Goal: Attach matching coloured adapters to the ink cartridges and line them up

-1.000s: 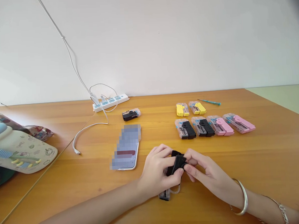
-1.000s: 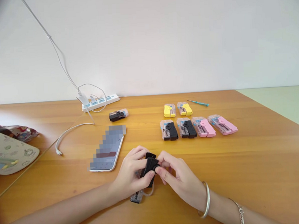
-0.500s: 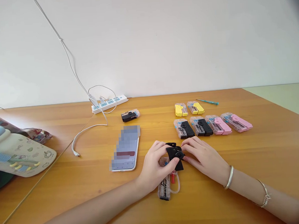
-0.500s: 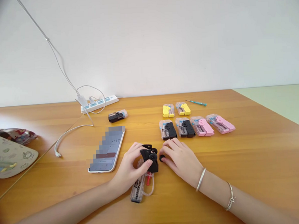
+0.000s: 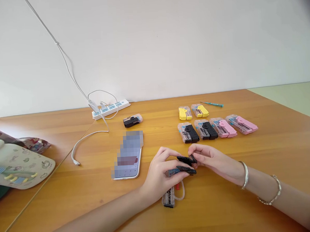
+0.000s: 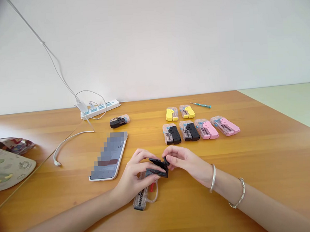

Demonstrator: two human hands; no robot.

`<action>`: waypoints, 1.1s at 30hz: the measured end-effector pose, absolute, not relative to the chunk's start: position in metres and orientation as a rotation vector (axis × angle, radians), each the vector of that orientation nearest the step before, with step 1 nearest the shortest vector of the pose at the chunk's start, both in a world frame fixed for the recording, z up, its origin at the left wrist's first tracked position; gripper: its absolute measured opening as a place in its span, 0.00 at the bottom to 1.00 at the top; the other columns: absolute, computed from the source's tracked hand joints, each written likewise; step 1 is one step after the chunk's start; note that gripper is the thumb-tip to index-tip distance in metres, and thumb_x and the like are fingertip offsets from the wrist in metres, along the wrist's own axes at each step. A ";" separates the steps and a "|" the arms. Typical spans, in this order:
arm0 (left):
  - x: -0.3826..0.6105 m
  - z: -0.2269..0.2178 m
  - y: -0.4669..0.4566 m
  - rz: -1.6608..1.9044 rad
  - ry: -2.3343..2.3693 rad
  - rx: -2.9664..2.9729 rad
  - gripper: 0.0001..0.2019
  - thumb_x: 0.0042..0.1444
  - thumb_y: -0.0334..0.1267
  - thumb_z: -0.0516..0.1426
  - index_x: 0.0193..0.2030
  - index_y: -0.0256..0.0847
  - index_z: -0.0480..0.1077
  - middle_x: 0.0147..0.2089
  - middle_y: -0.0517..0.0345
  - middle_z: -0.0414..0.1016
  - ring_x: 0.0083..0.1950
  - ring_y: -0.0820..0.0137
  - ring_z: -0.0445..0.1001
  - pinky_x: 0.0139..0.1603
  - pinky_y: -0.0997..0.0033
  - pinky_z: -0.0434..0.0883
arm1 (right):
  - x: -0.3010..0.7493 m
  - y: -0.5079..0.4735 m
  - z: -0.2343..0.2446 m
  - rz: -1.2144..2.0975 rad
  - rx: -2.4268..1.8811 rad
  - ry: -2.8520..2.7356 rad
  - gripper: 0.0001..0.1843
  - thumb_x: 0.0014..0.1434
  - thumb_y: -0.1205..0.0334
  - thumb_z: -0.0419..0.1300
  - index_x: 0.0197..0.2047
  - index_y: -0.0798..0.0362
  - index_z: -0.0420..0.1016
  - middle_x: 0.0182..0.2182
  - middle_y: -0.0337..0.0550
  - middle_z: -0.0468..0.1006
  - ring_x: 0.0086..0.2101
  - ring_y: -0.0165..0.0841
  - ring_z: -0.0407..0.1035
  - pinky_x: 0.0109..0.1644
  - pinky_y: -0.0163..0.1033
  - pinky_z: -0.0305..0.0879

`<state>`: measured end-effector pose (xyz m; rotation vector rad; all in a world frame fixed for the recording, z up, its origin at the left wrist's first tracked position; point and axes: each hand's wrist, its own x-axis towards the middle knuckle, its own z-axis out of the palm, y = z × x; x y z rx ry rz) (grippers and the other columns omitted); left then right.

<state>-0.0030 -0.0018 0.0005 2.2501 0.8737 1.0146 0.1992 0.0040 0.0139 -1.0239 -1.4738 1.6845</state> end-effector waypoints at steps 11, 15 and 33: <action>-0.005 -0.003 -0.001 0.983 0.829 2.331 0.06 0.56 0.40 0.58 0.37 0.49 0.77 0.41 0.55 0.72 0.43 0.67 0.67 0.45 0.65 0.70 | 0.196 0.000 0.014 1.698 -1.052 -1.489 0.17 0.54 0.46 0.60 0.33 0.53 0.66 0.29 0.35 0.67 0.30 0.26 0.63 0.38 0.36 0.62; -0.005 -0.001 -0.001 0.983 0.803 2.322 0.06 0.56 0.40 0.58 0.37 0.49 0.78 0.41 0.55 0.73 0.43 0.67 0.68 0.45 0.66 0.70 | 0.196 0.000 0.012 1.737 -1.014 -1.468 0.17 0.54 0.47 0.60 0.33 0.53 0.66 0.28 0.34 0.67 0.29 0.26 0.63 0.36 0.35 0.61; -0.004 0.000 -0.003 1.019 0.928 2.164 0.05 0.54 0.38 0.60 0.35 0.46 0.78 0.38 0.55 0.72 0.40 0.67 0.69 0.41 0.65 0.70 | 0.194 -0.007 0.011 1.173 -1.081 -1.821 0.14 0.59 0.51 0.56 0.41 0.52 0.72 0.33 0.42 0.76 0.35 0.34 0.70 0.40 0.40 0.68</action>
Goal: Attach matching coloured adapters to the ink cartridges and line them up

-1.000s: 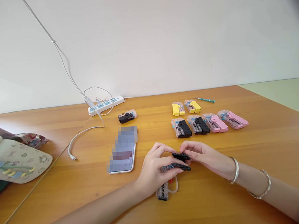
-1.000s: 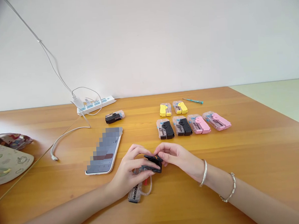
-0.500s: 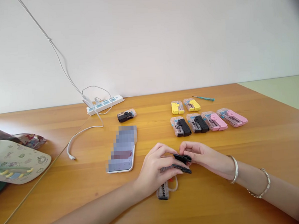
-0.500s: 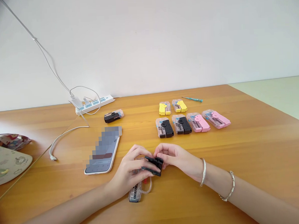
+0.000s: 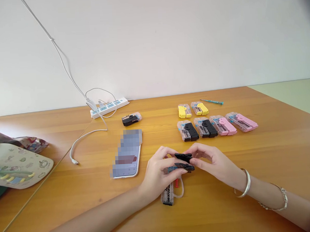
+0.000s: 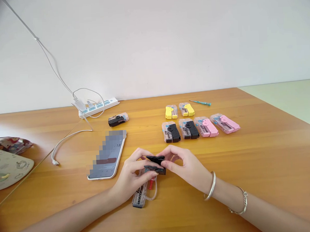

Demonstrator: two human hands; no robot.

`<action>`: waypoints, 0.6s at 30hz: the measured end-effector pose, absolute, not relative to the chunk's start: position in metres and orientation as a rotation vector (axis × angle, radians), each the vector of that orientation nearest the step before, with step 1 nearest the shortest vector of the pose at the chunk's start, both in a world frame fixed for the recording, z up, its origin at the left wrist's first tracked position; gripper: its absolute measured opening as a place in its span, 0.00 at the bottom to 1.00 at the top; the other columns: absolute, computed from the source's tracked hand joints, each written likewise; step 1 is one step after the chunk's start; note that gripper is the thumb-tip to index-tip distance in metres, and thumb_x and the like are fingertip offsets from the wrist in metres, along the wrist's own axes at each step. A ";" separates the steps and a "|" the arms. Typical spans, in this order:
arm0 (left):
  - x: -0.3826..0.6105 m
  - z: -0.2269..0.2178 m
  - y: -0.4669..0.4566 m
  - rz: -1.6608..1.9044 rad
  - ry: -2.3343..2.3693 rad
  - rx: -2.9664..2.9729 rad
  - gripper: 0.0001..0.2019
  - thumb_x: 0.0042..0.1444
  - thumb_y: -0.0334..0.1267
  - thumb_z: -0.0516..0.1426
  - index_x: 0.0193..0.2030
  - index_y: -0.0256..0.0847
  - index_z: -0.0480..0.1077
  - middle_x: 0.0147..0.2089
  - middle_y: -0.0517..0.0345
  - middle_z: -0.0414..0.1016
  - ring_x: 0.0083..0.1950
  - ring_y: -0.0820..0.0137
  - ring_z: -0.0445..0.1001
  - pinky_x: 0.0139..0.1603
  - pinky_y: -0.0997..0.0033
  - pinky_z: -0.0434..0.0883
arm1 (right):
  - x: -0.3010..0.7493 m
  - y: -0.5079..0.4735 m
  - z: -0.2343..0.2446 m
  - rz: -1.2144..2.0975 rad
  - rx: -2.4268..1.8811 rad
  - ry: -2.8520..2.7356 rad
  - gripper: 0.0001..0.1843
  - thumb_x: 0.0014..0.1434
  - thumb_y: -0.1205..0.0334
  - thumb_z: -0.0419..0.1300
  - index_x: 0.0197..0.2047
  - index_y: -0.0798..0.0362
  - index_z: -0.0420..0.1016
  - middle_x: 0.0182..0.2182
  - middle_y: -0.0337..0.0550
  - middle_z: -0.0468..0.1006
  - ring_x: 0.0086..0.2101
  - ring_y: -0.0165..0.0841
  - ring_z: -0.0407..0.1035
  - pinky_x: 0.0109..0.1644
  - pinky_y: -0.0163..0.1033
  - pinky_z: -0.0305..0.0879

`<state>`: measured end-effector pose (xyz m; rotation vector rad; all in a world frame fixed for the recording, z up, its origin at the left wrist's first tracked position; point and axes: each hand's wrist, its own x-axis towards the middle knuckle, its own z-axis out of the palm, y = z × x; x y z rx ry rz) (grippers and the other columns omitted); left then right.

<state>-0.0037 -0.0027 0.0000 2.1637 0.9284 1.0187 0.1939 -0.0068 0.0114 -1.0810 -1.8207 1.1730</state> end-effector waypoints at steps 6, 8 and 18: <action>-0.005 -0.002 -0.004 1.022 0.939 2.248 0.05 0.54 0.38 0.60 0.36 0.47 0.78 0.37 0.55 0.72 0.38 0.68 0.68 0.39 0.67 0.69 | 0.188 -0.013 0.011 0.964 -1.127 -1.835 0.08 0.61 0.58 0.54 0.37 0.52 0.72 0.28 0.40 0.76 0.29 0.31 0.69 0.35 0.37 0.67; -0.005 -0.003 -0.004 1.037 0.928 2.290 0.05 0.54 0.39 0.60 0.36 0.47 0.78 0.37 0.55 0.72 0.38 0.68 0.68 0.38 0.67 0.69 | 0.186 -0.016 0.008 0.950 -1.127 -1.812 0.09 0.61 0.58 0.53 0.37 0.52 0.71 0.27 0.40 0.75 0.28 0.31 0.68 0.34 0.36 0.66; -0.001 -0.003 -0.008 1.124 1.034 2.423 0.10 0.56 0.45 0.57 0.34 0.45 0.78 0.32 0.55 0.73 0.33 0.69 0.70 0.33 0.69 0.66 | 0.178 -0.021 -0.001 1.030 -1.176 -1.720 0.13 0.64 0.53 0.48 0.36 0.53 0.65 0.22 0.35 0.68 0.19 0.27 0.63 0.26 0.34 0.62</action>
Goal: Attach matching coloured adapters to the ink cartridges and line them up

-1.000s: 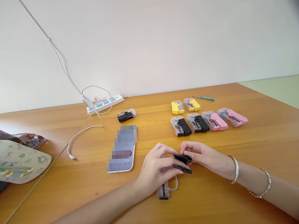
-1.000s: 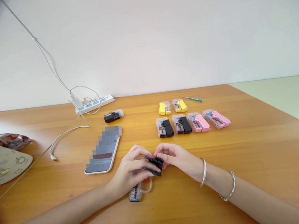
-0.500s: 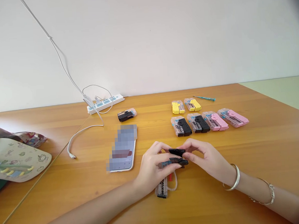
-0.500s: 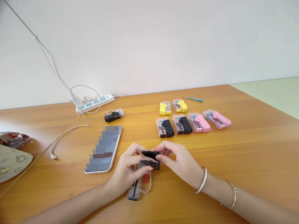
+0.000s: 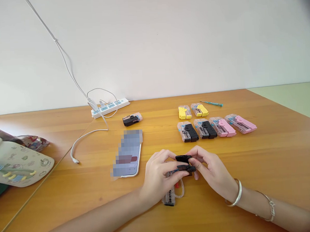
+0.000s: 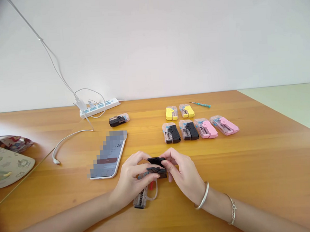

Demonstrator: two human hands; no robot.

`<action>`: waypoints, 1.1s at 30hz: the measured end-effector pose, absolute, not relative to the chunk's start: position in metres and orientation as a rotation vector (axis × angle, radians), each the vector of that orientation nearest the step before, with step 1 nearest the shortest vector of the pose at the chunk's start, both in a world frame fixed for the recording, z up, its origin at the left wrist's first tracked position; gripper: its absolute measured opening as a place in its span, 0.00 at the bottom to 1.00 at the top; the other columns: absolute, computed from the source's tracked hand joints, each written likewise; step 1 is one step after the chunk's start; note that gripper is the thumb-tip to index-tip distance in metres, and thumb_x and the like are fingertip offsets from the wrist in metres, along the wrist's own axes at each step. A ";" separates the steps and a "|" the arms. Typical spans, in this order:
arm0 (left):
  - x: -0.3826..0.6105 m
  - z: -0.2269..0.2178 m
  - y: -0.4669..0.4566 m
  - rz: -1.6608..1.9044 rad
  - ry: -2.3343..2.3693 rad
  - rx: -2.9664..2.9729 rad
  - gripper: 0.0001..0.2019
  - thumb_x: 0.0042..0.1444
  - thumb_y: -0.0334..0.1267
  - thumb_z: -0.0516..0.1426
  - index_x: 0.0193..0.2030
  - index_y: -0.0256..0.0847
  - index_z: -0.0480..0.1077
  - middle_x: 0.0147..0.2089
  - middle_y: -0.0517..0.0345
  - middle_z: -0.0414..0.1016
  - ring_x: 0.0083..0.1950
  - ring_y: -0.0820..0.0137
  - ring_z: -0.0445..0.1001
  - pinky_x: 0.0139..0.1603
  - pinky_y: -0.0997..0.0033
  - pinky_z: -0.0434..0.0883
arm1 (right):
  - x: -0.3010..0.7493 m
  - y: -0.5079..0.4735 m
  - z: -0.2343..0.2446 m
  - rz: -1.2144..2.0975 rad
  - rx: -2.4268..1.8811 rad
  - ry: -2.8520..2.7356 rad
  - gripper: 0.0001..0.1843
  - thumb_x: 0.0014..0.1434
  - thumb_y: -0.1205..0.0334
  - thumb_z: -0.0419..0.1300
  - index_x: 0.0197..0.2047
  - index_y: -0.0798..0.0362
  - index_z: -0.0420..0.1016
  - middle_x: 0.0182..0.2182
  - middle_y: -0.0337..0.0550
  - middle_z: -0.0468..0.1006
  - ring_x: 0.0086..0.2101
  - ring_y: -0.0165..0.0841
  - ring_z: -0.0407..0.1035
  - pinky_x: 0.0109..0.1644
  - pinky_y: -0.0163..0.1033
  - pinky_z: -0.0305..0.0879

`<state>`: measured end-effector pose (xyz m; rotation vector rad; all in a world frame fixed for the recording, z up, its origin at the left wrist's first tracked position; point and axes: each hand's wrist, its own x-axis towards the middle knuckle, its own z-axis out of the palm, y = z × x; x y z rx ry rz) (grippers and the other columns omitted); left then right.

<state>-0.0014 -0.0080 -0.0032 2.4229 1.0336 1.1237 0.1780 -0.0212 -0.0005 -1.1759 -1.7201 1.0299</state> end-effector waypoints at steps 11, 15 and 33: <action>0.001 0.002 -0.009 1.107 1.044 2.297 0.04 0.52 0.38 0.61 0.34 0.44 0.78 0.33 0.56 0.73 0.36 0.67 0.68 0.36 0.68 0.66 | 0.174 -0.022 -0.007 1.068 -1.174 -1.651 0.12 0.64 0.53 0.47 0.36 0.52 0.64 0.21 0.33 0.67 0.17 0.25 0.60 0.23 0.32 0.60; 0.000 0.006 -0.009 1.045 1.037 2.236 0.09 0.57 0.33 0.54 0.29 0.41 0.74 0.39 0.55 0.73 0.42 0.66 0.67 0.43 0.65 0.65 | 0.182 -0.012 -0.001 0.979 -1.160 -1.661 0.12 0.62 0.52 0.51 0.37 0.51 0.67 0.29 0.39 0.73 0.27 0.29 0.68 0.31 0.35 0.66; -0.005 0.012 -0.004 0.497 1.058 2.496 0.17 0.55 0.40 0.55 0.51 0.42 0.63 0.51 0.55 0.72 0.59 0.62 0.62 0.60 0.58 0.58 | 0.209 0.014 0.007 1.518 -1.158 -1.261 0.17 0.58 0.45 0.52 0.41 0.49 0.63 0.31 0.40 0.77 0.27 0.35 0.73 0.38 0.43 0.67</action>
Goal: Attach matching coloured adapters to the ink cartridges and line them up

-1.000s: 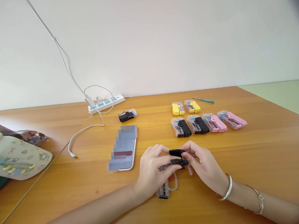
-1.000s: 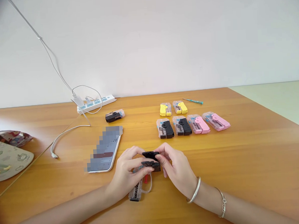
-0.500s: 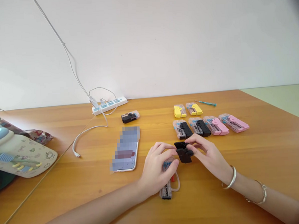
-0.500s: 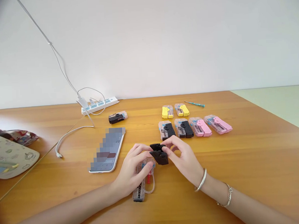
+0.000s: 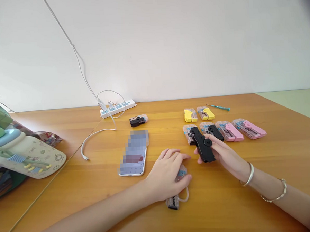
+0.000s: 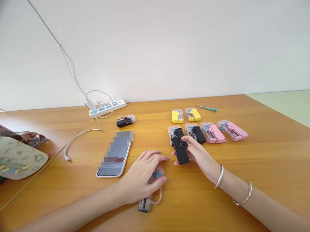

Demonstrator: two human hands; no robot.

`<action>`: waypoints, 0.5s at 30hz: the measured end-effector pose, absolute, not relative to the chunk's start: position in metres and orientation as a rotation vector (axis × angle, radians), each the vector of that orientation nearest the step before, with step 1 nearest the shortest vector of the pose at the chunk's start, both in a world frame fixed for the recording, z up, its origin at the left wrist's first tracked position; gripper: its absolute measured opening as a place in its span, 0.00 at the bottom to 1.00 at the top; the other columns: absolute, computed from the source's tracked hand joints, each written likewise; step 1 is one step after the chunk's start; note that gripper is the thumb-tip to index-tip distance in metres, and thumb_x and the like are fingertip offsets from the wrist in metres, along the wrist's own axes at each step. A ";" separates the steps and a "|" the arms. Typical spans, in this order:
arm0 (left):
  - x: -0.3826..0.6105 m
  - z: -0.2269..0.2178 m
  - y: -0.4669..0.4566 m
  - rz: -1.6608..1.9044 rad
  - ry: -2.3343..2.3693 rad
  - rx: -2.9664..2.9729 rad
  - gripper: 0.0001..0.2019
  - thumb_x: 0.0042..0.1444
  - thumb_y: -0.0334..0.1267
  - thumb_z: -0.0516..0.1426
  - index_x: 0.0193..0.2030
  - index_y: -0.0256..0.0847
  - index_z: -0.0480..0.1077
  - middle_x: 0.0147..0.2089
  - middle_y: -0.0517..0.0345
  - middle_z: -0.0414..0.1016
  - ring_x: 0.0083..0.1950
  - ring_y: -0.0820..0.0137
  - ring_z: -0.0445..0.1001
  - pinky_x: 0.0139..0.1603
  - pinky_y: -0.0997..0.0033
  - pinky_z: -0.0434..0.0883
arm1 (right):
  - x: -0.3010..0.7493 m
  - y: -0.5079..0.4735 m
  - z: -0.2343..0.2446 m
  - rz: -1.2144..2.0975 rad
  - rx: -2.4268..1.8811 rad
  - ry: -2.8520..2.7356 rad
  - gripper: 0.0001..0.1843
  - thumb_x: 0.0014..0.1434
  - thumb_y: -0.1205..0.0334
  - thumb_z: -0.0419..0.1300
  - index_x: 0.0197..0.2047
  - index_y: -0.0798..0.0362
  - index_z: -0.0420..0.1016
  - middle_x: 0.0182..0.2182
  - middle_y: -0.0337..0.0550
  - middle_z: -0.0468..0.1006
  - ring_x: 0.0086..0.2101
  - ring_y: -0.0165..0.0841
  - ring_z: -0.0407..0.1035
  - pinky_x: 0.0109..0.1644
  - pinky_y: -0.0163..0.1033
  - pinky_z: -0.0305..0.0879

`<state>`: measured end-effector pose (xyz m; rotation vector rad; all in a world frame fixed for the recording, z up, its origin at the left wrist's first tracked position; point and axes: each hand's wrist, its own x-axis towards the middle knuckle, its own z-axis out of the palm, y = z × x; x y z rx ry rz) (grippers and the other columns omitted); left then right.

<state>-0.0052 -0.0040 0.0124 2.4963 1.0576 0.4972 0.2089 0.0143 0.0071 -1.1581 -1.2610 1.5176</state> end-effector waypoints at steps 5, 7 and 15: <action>-0.014 0.024 -0.005 0.296 1.041 2.815 0.29 0.51 0.59 0.55 0.52 0.39 0.65 0.50 0.50 0.71 0.58 0.57 0.63 0.63 0.50 0.51 | 0.212 0.019 0.004 1.622 -1.097 -1.139 0.18 0.56 0.44 0.55 0.35 0.52 0.69 0.25 0.38 0.74 0.26 0.32 0.68 0.35 0.39 0.65; -0.017 0.028 -0.005 0.208 1.081 2.872 0.31 0.49 0.61 0.55 0.51 0.39 0.67 0.48 0.50 0.71 0.53 0.56 0.66 0.59 0.51 0.57 | 0.212 0.019 0.003 1.645 -1.083 -1.141 0.21 0.56 0.41 0.53 0.34 0.52 0.70 0.23 0.39 0.73 0.26 0.32 0.66 0.36 0.39 0.64; -0.018 0.039 -0.007 0.017 1.109 2.842 0.26 0.44 0.56 0.62 0.45 0.41 0.71 0.38 0.54 0.70 0.37 0.62 0.73 0.35 0.67 0.67 | 0.209 0.013 0.007 1.560 -1.204 -1.379 0.25 0.53 0.43 0.58 0.46 0.54 0.70 0.22 0.34 0.65 0.24 0.29 0.59 0.33 0.39 0.59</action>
